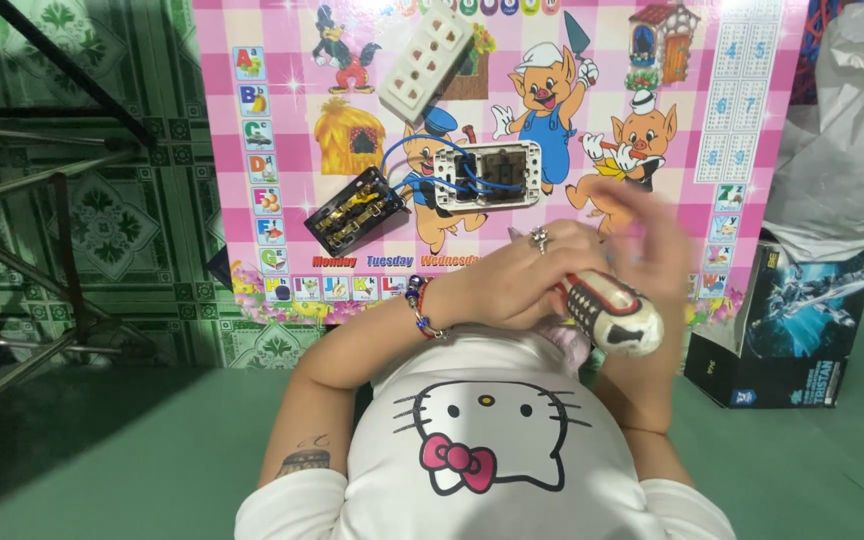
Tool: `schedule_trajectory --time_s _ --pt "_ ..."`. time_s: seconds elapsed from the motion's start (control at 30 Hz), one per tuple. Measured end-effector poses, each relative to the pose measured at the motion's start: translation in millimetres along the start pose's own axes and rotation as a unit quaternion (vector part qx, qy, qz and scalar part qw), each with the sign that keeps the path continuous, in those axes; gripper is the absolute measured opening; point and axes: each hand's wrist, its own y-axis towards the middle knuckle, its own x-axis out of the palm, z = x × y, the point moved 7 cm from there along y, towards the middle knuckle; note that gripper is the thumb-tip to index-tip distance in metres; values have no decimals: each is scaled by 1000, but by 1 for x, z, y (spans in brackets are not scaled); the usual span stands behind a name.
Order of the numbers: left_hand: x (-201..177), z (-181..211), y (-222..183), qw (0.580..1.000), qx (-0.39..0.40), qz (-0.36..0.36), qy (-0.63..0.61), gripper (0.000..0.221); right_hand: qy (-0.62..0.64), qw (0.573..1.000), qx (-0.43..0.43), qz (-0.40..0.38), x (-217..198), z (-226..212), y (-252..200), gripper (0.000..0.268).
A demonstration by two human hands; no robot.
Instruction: The person disassembles a white electrical outlet cover and then uses a screwdriver to tighten screws on the internal components of a black electrical box. They manipulate wires and metal terminals while working on a colorful mat.
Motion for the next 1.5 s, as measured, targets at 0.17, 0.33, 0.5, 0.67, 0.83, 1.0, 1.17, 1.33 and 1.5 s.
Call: schedule_trajectory --time_s 0.17,0.33,0.5,0.67,0.83,1.0,1.17,1.33,1.5 --pt "-4 7 4 997 -66 -20 21 39 124 939 -267 177 -57 -48 -44 40" --pt "2 0 -2 998 -54 2 19 30 -100 966 -229 69 3 -143 3 8" --pt "7 1 13 998 -69 11 4 22 -27 951 -199 235 -9 -111 -17 35" --pt "-2 -2 10 997 -70 31 -4 17 -6 952 -226 206 1 -100 -2 21" --pt "-6 17 21 997 -56 57 11 10 145 954 -202 168 -1 -108 1 19" --pt "4 33 18 999 -34 28 7 18 31 965 -171 195 -7 -131 -22 20" --pt "12 8 2 995 41 86 -11 32 92 919 -330 198 1 -115 -3 31" --pt "8 12 5 995 43 86 8 34 113 915 -338 188 0 -109 -4 29" --pt "7 11 -3 993 61 100 -25 35 97 898 -383 193 8 -111 -10 26"
